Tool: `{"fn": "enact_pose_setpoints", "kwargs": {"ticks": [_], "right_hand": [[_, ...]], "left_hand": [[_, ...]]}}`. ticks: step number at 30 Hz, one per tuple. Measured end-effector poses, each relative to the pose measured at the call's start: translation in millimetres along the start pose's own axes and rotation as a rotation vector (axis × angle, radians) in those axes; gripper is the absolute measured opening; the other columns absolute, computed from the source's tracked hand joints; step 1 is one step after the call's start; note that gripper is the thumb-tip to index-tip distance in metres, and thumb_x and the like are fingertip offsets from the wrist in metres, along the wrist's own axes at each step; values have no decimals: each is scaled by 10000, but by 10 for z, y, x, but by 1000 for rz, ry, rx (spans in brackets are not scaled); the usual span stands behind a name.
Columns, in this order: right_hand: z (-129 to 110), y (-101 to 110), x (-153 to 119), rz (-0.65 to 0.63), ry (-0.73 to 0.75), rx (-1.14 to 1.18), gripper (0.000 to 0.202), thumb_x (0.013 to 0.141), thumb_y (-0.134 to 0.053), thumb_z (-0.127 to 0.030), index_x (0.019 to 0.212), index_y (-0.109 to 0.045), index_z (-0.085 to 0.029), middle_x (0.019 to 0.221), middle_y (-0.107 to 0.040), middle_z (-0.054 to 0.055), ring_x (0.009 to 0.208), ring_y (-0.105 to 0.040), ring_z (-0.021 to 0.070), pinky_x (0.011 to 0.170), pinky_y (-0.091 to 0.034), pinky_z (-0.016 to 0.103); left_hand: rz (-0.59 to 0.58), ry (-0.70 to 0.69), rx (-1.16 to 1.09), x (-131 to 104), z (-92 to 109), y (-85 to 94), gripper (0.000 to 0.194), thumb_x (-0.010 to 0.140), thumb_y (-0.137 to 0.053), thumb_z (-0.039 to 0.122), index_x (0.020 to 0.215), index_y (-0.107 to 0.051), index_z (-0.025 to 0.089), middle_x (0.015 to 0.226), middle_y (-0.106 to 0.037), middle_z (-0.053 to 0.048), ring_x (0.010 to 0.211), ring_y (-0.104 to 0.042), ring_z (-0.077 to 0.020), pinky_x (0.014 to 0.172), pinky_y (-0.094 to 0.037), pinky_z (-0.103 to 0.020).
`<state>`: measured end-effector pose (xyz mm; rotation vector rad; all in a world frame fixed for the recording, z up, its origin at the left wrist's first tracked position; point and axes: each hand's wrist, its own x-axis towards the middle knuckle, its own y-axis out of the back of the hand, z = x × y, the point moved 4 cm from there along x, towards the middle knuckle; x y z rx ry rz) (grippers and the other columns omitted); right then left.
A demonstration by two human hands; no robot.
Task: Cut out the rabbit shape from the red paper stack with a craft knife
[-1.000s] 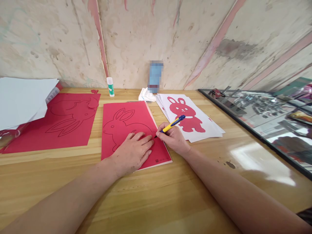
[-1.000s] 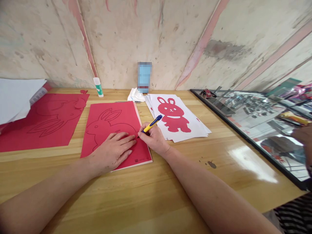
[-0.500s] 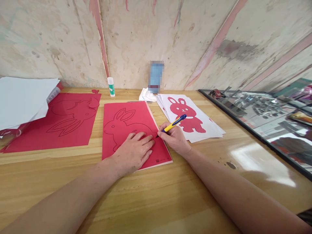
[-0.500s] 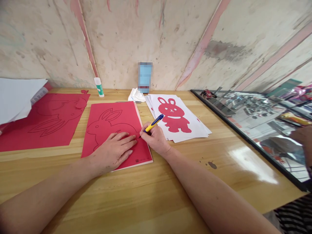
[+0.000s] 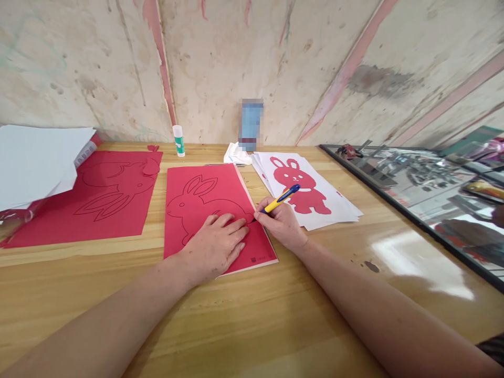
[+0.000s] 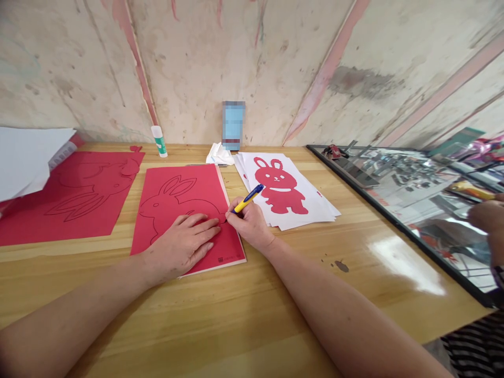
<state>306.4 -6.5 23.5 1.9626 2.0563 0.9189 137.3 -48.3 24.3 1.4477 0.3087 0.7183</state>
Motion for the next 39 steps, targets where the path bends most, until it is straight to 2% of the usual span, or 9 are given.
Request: {"fn": "enact_pose_setpoints", "kwargs": {"ticks": [9, 17, 30, 39], "right_hand": [[32, 8, -1, 25, -33, -3, 83, 725, -574, -265, 692, -543, -196, 570, -532, -22, 560, -481, 134, 541, -366, 263], [17, 9, 2, 16, 5, -14, 84, 720, -571, -262, 678, -552, -191, 609, -557, -13, 572, -492, 131, 560, -384, 266], [43, 15, -1, 68, -64, 6, 71, 708, -567, -256, 674, -538, -201, 524, -510, -27, 553, -481, 141, 520, -351, 260], [42, 14, -5, 40, -65, 4, 88, 718, -565, -268, 678, -528, -199, 530, -502, -28, 549, -462, 135, 527, -344, 262]], "left_hand": [[4, 0, 6, 1, 2, 5, 371, 994, -348, 301, 1269, -562, 174, 1343, -566, -82, 1183, -472, -274, 959, -379, -461], [3, -3, 0, 0, -2, -1, 376, 995, -345, 302, 1273, -559, 167, 1352, -560, -79, 1182, -469, -274, 962, -378, -465], [10, -1, -3, 0, -3, 1, 371, 994, -351, 302, 1273, -562, 178, 1345, -567, -79, 1187, -472, -274, 965, -379, -459], [-4, 7, -6, 1, -1, 2, 378, 997, -346, 308, 1279, -556, 168, 1354, -560, -76, 1196, -467, -282, 968, -372, -470]]}}
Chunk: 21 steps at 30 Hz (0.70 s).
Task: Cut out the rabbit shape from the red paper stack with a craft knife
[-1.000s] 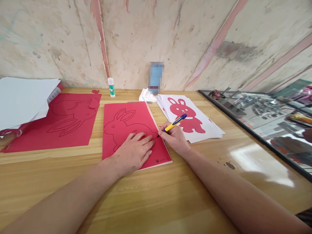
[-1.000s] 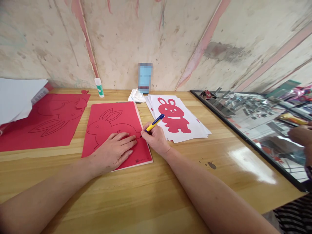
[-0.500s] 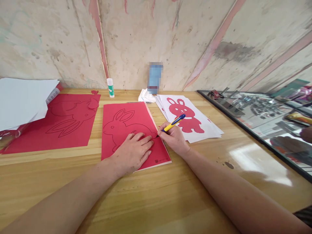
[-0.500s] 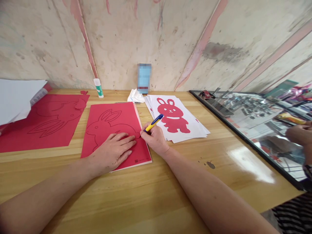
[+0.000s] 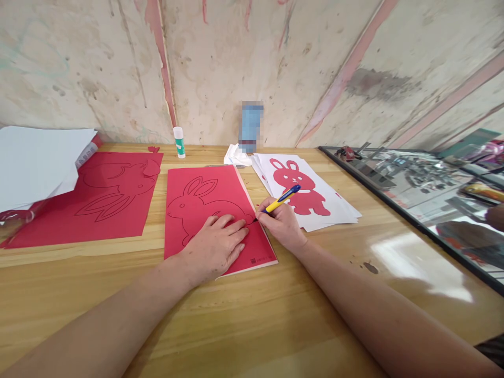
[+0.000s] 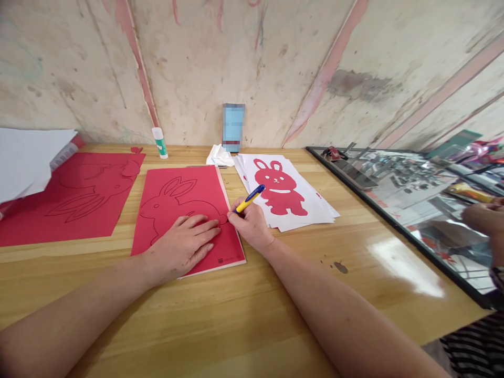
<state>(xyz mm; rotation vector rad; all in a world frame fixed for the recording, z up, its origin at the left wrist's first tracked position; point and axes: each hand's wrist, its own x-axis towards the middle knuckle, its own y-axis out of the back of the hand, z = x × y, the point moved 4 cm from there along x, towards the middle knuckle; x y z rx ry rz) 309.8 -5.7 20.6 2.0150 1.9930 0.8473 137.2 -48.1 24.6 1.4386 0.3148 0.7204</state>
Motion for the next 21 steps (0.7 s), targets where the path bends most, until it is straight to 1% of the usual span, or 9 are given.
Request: {"fn": "enact_pose_setpoints", "kwargs": {"ticks": [13, 21], "right_hand": [[46, -6, 1, 55, -37, 33, 95, 715, -580, -278, 694, -533, -199, 520, -496, -37, 541, -464, 133, 523, -341, 255], [47, -7, 8, 51, -26, 34, 107, 715, -586, -283, 678, -531, -199, 517, -492, -33, 550, -468, 138, 522, -338, 255]], "left_hand": [[-11, 5, -8, 2, 0, -4, 390, 1000, -331, 308, 1288, -549, 160, 1369, -549, -66, 1199, -455, -280, 979, -363, -480], [-3, 3, -5, -3, -2, -7, 391, 1002, -331, 312, 1287, -552, 163, 1367, -552, -66, 1201, -456, -276, 975, -369, -471]]}}
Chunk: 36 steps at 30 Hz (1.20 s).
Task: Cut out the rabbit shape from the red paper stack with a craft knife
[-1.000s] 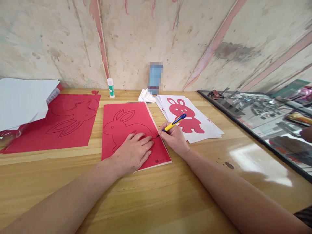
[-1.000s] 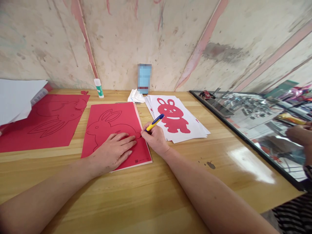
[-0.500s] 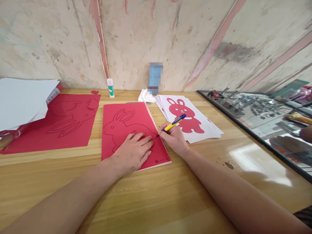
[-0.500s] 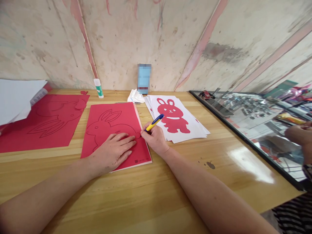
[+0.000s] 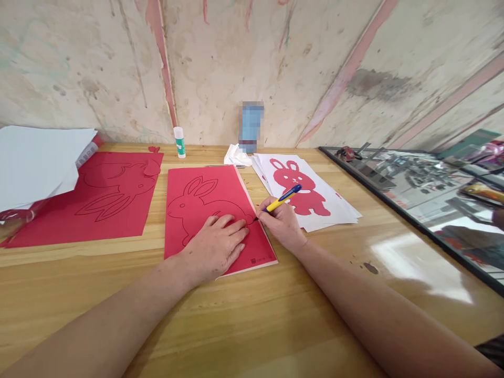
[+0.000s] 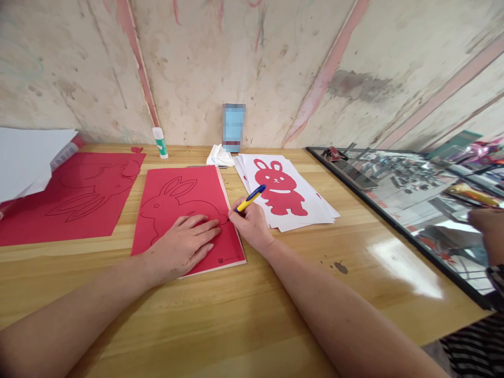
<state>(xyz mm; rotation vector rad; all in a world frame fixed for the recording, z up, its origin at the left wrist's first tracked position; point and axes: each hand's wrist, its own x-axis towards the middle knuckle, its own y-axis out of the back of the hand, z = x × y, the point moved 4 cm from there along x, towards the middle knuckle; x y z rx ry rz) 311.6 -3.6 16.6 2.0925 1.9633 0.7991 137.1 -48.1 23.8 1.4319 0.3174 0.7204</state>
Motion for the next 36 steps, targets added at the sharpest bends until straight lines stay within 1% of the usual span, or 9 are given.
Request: {"fn": "enact_pose_setpoints", "kwargs": {"ticks": [11, 24, 29, 36], "right_hand": [[0, 0, 4, 13, -5, -16, 106, 718, -572, -285, 677, -520, -202, 517, -509, -31, 529, -464, 133, 525, -351, 256], [3, -1, 9, 23, -15, -20, 109, 720, -568, -300, 692, -523, -205, 519, -504, -31, 534, -470, 139, 521, -351, 258], [4, -1, 12, 28, -8, -14, 110, 717, -572, -297, 688, -520, -205, 523, -512, -28, 532, -474, 139, 518, -353, 258], [5, -13, 16, 12, -1, -16, 121, 736, -567, -308, 694, -515, -208, 516, -506, -30, 521, -467, 138, 513, -351, 259]], "left_hand": [[16, -15, 14, 2, 1, 5, 369, 996, -346, 303, 1270, -559, 176, 1348, -565, -72, 1188, -468, -272, 959, -375, -458], [26, -14, -5, -1, -2, 5, 376, 997, -342, 302, 1272, -559, 167, 1350, -563, -71, 1183, -462, -273, 964, -371, -471], [14, -11, -8, 0, 1, 8, 383, 998, -338, 302, 1282, -549, 156, 1358, -558, -66, 1184, -458, -271, 973, -364, -474], [15, -9, 2, -2, 2, 11, 379, 997, -343, 303, 1276, -558, 164, 1346, -563, -86, 1187, -461, -270, 965, -374, -468]]}}
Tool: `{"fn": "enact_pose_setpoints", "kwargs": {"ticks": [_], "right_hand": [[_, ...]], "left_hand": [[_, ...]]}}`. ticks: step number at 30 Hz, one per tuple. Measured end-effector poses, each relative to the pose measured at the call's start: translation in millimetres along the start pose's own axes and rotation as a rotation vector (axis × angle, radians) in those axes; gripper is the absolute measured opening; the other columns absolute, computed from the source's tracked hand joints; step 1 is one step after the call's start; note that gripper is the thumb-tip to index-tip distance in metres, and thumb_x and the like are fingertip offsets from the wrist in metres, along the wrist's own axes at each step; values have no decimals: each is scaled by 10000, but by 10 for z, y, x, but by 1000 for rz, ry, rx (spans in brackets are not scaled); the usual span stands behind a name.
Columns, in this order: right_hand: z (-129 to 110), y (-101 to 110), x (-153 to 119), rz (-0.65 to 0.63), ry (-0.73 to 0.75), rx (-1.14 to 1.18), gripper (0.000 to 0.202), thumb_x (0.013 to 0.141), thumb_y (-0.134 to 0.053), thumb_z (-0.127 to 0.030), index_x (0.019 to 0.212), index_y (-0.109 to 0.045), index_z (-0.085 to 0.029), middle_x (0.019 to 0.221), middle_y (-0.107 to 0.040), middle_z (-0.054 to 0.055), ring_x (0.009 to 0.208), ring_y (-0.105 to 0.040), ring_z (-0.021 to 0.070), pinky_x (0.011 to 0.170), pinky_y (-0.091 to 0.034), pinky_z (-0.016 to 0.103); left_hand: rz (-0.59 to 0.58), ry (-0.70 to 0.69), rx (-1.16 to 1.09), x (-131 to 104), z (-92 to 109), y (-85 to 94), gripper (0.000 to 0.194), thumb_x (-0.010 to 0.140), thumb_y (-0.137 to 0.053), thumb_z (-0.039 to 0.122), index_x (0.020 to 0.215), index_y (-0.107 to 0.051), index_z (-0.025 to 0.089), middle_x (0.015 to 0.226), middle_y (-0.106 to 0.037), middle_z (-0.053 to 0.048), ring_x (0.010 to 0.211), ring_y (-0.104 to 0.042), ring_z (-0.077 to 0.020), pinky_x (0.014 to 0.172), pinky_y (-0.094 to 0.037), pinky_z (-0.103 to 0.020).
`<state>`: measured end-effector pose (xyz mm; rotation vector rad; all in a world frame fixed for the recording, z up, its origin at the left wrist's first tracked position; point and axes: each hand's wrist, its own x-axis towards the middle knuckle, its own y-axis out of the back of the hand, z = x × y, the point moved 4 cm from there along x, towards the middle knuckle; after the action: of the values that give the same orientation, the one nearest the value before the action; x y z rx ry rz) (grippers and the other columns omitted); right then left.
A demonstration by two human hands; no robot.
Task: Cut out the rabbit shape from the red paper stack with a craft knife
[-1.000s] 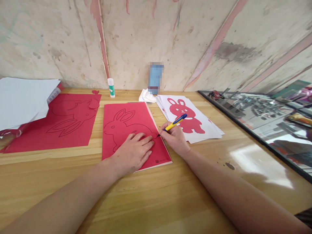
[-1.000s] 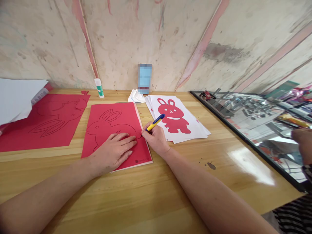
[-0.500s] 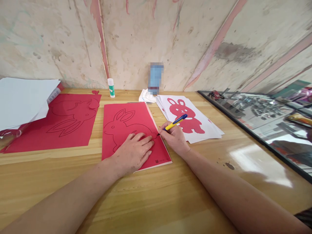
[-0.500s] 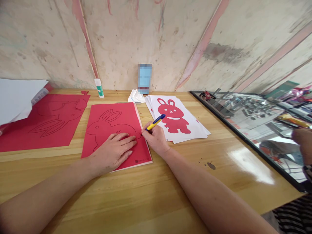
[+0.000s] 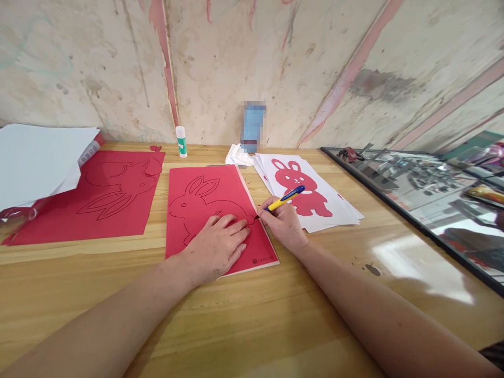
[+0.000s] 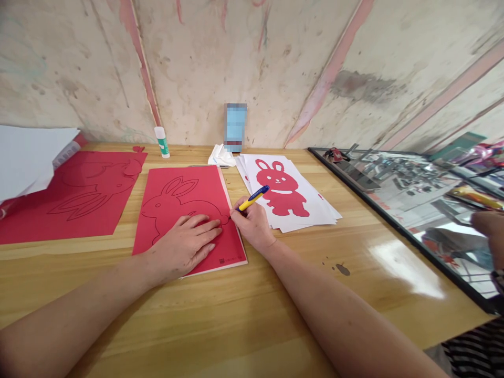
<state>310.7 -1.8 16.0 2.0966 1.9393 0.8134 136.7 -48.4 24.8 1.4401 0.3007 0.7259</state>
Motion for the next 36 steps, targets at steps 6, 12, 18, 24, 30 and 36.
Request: {"fn": "enact_pose_setpoints", "kwargs": {"ticks": [6, 12, 18, 24, 30, 36], "right_hand": [[1, 1, -2, 1, -1, -8, 128, 743, -571, -320, 704, -524, -207, 523, -527, -21, 532, -493, 146, 521, -368, 262], [-15, 4, -5, -3, -13, -2, 131, 737, -573, -324, 708, -526, -205, 521, -527, -22, 529, -488, 145, 518, -365, 261], [4, 7, -2, 6, -10, -21, 121, 739, -565, -314, 709, -529, -202, 515, -522, -25, 526, -488, 145, 515, -358, 259], [9, 1, 1, 0, 0, -26, 124, 749, -564, -319, 711, -533, -205, 517, -531, -22, 530, -500, 151, 521, -370, 263], [15, -6, 4, -4, 10, -19, 126, 756, -571, -327, 723, -541, -209, 532, -536, -16, 549, -515, 158, 526, -382, 265], [8, -4, 9, -12, 16, -27, 147, 763, -574, -343, 719, -535, -207, 531, -535, -16, 550, -517, 159, 526, -385, 265]], "left_hand": [[-9, 1, -9, 4, 4, 2, 380, 996, -346, 301, 1279, -552, 153, 1351, -561, -78, 1188, -462, -276, 965, -370, -473], [-13, 4, 0, 2, 2, -1, 380, 999, -340, 305, 1281, -553, 166, 1360, -554, -75, 1193, -459, -274, 972, -364, -467], [3, 1, 3, -2, 1, -9, 378, 998, -339, 304, 1279, -553, 167, 1350, -560, -81, 1185, -463, -271, 968, -366, -466], [2, -2, -1, -4, 2, -4, 378, 996, -342, 303, 1275, -558, 166, 1350, -562, -82, 1178, -464, -274, 968, -368, -473], [0, 1, -8, -4, 8, 0, 381, 998, -339, 302, 1279, -552, 158, 1351, -562, -75, 1186, -464, -278, 973, -364, -474], [13, -3, 2, -1, 0, -5, 372, 995, -346, 302, 1267, -563, 170, 1342, -567, -84, 1176, -470, -273, 964, -370, -469]]}}
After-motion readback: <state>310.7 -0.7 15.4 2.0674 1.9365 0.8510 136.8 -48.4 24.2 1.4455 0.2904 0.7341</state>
